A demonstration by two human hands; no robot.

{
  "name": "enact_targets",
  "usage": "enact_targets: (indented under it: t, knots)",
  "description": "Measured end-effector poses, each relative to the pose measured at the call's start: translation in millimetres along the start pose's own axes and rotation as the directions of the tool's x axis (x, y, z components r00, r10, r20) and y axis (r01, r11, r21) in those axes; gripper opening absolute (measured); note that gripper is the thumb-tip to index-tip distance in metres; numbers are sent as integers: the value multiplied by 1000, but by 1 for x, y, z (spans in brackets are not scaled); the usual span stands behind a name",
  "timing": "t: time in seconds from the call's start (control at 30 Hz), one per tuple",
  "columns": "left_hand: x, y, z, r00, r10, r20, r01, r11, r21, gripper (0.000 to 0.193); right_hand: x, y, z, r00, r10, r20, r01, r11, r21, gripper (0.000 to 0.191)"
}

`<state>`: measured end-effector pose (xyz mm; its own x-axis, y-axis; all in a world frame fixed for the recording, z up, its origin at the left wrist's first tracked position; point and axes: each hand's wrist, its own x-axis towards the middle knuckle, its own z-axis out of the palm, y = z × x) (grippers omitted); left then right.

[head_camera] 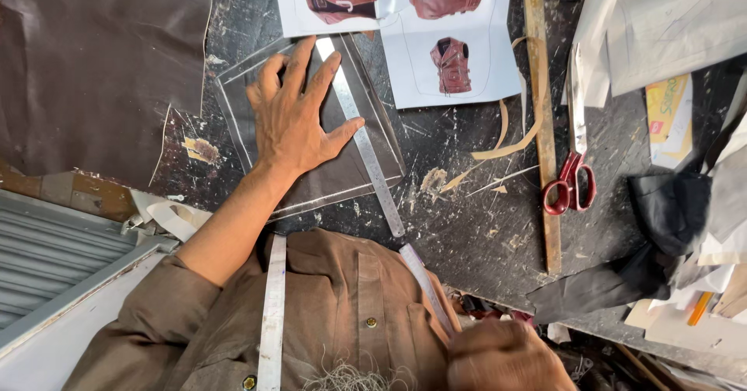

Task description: The person places a paper pattern on a large sheet of dark leather, traces its outline with chalk, and then cuts the leather along the traced lines using shears. The person also uses a metal ruler to draw straight lines on the leather.

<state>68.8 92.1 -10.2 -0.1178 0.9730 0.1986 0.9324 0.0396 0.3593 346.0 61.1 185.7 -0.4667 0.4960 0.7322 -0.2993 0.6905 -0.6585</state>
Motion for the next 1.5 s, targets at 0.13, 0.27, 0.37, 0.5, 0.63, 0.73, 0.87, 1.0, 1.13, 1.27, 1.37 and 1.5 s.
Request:
enact_targets:
  t: [0.13,0.27,0.37,0.5,0.63,0.73,0.87,1.0,1.13,1.27,1.37,1.5]
  knots:
    - [2,3,-6,1000,-23,21,23,1000,-2,92,-24,53,1,957,292,-3,-249,811,-529,28]
    - [6,6,-13,999,-39,28,39,999,-18,92,-36,137,8,848,511,-140,-383,409,-828,42]
    - [8,8,-17,999,-48,13,48,999,-25,91,-52,163,7,720,685,-112,-381,255,-889,56]
    - [8,10,-20,998,-54,23,55,998,-23,88,-71,175,16,748,659,-82,-314,242,-918,63]
    - [11,11,-21,997,-60,40,61,998,-12,88,-77,176,20,828,555,-75,-258,259,-931,68]
    - [12,13,-20,997,-61,53,62,998,-16,90,-77,175,19,819,566,-98,-304,282,-910,66]
    - [12,11,-20,996,-66,56,67,998,-11,89,-77,177,19,809,578,-109,-318,274,-908,67]
    - [13,9,-18,997,-56,45,56,998,3,89,-77,180,20,819,564,-102,-295,262,-919,70]
    - [13,8,-17,996,-69,65,69,998,0,89,-77,179,20,804,585,-107,-304,249,-920,70]
    - [13,8,-17,994,-80,71,82,996,-21,90,-74,178,21,793,599,-107,-318,258,-912,69]
    - [14,8,-18,993,-83,82,86,996,-23,93,-72,177,22,786,607,-119,-334,255,-907,67]
    - [15,7,-19,992,-77,99,77,997,-3,101,-68,175,23,778,615,-129,-352,256,-900,66]
